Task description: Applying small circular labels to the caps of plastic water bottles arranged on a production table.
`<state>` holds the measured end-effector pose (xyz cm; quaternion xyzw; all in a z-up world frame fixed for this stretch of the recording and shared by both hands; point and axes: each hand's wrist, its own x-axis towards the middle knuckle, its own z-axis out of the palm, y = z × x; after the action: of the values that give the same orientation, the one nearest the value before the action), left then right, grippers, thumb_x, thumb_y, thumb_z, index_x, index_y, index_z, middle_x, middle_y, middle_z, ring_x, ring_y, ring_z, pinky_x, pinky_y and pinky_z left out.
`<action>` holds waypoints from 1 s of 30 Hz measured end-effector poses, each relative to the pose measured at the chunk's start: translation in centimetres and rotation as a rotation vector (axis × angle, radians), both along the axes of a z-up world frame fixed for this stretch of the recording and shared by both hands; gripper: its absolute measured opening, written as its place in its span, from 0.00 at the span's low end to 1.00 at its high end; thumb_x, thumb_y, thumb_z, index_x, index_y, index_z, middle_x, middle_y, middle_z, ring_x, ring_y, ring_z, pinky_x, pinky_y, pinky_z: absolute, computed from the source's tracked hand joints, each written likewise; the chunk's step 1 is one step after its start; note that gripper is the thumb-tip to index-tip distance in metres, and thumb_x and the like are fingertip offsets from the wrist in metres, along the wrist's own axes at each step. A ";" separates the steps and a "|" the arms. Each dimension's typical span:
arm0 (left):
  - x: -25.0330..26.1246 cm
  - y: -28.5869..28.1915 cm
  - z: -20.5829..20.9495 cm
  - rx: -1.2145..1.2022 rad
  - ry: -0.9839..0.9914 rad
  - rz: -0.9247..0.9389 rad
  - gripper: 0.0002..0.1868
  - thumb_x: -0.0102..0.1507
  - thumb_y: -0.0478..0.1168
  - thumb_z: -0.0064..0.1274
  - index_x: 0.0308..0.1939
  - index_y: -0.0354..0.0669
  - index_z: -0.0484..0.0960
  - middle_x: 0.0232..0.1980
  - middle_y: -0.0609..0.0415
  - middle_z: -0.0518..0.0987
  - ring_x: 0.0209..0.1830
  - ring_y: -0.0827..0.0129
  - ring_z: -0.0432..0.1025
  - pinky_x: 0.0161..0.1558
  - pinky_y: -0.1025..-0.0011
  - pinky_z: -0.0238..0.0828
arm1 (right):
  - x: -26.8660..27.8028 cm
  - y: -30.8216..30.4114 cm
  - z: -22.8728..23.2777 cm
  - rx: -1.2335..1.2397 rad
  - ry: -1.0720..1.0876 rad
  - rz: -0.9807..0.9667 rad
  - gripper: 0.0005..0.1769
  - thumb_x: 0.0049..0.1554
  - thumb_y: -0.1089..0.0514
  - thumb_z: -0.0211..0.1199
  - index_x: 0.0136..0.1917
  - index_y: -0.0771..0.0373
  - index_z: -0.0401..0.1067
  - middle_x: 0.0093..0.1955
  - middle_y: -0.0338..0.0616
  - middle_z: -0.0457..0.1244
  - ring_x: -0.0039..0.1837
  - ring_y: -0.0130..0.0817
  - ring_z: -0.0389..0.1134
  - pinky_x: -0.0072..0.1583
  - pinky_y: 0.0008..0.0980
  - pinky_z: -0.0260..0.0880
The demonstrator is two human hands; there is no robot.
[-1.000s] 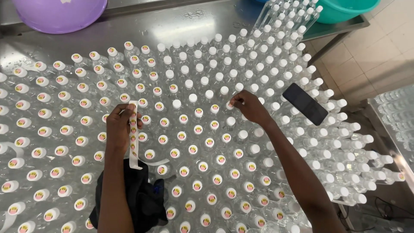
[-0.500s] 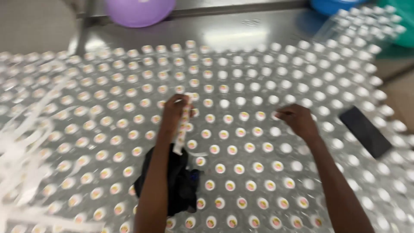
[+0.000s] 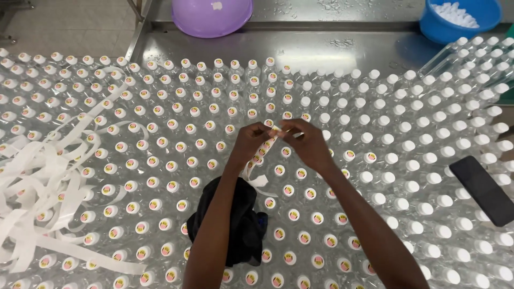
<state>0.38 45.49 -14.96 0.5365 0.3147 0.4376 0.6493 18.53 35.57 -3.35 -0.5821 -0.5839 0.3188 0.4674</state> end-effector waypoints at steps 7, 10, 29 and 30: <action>0.3 -1.4 2.8 0.078 0.033 0.005 0.15 0.66 0.41 0.73 0.54 0.40 0.89 0.53 0.49 0.88 0.58 0.67 0.82 0.54 0.67 0.82 | 0.4 0.4 -2.1 -0.127 0.038 -0.053 0.14 0.65 0.58 0.72 0.64 0.56 0.82 0.50 0.51 0.73 0.45 0.33 0.77 0.48 0.36 0.78; 0.2 -1.6 3.6 0.142 -0.064 -0.092 0.31 0.68 0.35 0.69 0.74 0.38 0.77 0.65 0.41 0.84 0.66 0.58 0.78 0.64 0.59 0.78 | 0.6 0.6 -2.6 -0.101 0.052 -0.084 0.13 0.65 0.58 0.73 0.63 0.56 0.83 0.50 0.50 0.73 0.44 0.32 0.75 0.48 0.35 0.78; 0.2 -1.1 1.9 0.213 0.114 -0.097 0.09 0.70 0.32 0.64 0.54 0.38 0.90 0.49 0.45 0.89 0.53 0.64 0.81 0.56 0.61 0.79 | 0.8 0.2 -3.5 0.241 -0.120 -0.047 0.09 0.62 0.68 0.73 0.56 0.64 0.83 0.47 0.48 0.70 0.51 0.39 0.76 0.53 0.38 0.80; 0.1 -1.3 2.0 0.213 0.113 -0.096 0.10 0.70 0.32 0.64 0.55 0.38 0.90 0.49 0.46 0.89 0.53 0.65 0.81 0.56 0.61 0.79 | 0.8 0.1 -3.7 0.243 -0.125 -0.049 0.09 0.61 0.68 0.74 0.55 0.63 0.83 0.46 0.47 0.70 0.51 0.39 0.76 0.53 0.37 0.80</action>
<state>0.52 44.21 -12.96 0.6407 0.2765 0.4059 0.5902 19.31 35.67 -7.04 -0.5540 -0.6320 0.1971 0.5049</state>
